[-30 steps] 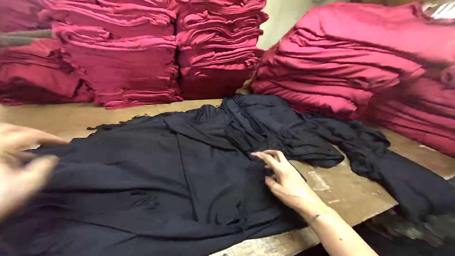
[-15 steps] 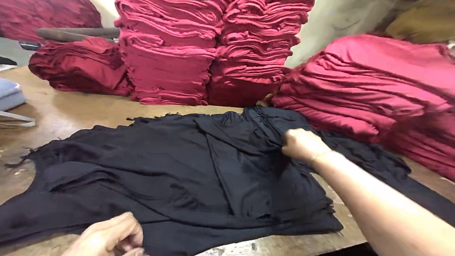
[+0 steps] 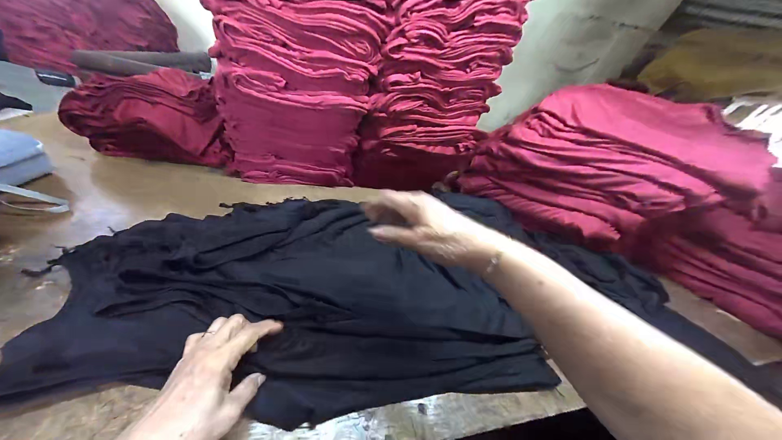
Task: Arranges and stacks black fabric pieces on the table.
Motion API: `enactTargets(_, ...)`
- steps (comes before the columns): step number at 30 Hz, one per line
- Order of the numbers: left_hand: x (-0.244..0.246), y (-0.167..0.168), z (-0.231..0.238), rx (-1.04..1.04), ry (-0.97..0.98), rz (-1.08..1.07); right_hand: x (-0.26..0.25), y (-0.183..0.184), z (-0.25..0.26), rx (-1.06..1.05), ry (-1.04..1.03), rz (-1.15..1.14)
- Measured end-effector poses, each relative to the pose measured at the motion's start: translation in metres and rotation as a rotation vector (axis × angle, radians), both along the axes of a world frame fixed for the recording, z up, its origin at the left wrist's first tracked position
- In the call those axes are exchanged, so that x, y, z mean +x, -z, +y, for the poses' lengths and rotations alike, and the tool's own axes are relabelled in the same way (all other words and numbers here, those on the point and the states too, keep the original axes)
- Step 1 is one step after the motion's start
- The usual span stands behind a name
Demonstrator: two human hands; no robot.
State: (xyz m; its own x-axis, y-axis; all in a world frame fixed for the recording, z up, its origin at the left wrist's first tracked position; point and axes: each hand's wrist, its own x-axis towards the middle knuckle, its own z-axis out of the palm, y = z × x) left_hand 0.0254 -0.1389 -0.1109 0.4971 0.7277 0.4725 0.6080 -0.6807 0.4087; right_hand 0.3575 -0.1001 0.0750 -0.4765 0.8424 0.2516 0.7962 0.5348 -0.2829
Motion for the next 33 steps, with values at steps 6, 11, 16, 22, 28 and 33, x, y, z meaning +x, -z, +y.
enactTargets(6,0.008,-0.004,-0.007,0.018,0.004,0.033,0.168,0.172,-0.074,-0.195,0.773,-0.188)
enactTargets(11,-0.020,-0.009,-0.021,-0.023,0.061,0.141,0.159,0.199,-0.133,0.029,0.748,-0.222)
enactTargets(16,-0.050,-0.067,-0.045,-0.479,0.141,0.283,0.154,0.188,-0.174,0.027,0.691,-0.199)
enactTargets(22,0.003,-0.061,-0.022,0.124,-0.072,0.058,0.154,0.161,-0.193,0.131,0.420,0.069)
enactTargets(28,0.064,-0.025,0.024,0.110,0.090,0.058,0.147,0.170,-0.180,0.249,0.249,-0.138)
enactTargets(33,0.041,-0.056,0.025,0.056,0.162,-0.044,0.147,0.164,-0.175,0.268,0.218,-0.148)
